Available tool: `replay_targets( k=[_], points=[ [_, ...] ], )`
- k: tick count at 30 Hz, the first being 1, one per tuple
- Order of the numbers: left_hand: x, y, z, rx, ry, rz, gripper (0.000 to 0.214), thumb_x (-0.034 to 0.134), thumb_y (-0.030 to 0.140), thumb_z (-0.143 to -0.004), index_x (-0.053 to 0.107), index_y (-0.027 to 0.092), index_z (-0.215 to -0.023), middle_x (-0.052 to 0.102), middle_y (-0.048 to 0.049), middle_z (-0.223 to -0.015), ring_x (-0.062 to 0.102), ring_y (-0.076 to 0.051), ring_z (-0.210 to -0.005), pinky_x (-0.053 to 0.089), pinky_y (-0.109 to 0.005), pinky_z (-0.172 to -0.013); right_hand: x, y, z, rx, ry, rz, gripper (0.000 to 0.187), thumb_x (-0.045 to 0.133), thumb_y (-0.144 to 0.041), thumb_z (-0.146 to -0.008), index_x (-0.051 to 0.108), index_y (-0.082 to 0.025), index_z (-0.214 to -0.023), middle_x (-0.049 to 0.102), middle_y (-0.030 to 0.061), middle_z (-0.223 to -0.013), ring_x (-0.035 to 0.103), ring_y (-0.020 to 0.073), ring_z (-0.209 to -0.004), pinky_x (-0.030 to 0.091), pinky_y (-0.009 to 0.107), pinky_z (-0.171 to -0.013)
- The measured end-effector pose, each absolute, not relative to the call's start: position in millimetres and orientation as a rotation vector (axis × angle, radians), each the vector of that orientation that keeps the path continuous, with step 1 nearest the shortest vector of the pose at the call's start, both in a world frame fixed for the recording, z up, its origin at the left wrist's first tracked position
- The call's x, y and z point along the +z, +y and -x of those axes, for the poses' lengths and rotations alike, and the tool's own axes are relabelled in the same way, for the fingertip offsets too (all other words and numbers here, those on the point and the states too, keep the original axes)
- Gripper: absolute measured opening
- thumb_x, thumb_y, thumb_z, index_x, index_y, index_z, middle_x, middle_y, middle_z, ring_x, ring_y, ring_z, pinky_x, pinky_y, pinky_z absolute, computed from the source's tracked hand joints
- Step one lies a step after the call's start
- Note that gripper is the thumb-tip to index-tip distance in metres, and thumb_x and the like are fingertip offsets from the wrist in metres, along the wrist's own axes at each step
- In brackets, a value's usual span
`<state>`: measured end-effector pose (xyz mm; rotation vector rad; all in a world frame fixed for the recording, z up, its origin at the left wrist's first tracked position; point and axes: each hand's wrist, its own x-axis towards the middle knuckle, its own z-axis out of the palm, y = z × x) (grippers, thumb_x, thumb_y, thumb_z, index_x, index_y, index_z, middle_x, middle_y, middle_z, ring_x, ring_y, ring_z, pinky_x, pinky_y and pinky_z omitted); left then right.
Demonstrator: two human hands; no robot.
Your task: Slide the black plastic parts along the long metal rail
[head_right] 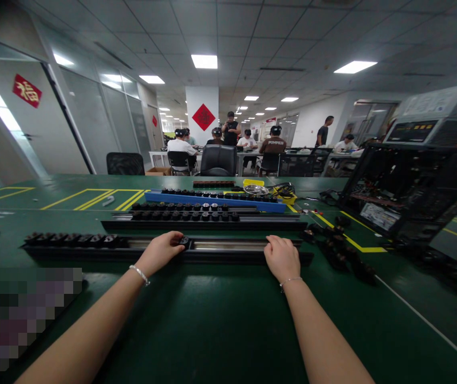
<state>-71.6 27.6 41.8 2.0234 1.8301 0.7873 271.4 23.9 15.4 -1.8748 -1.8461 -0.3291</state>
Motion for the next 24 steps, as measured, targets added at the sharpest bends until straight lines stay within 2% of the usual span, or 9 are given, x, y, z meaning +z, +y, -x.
replay_targets(
  k=[24],
  points=[
    [45.0,23.2,66.1,0.737,1.864,-2.056,0.033,0.059,0.027,-0.078,0.06,0.022,-0.111,0.069,-0.0051,-0.107,0.064,-0.018,-0.097,0.047,-0.026,-0.086,17.4,21.5,-267.5,-0.394,-1.815,1.94,0.039,0.035,-0.025,-0.085,0.066,-0.02,-0.109,0.064,0.003,-0.116,0.052,0.0234,-0.105,0.042,0.039,-0.083]
  ],
)
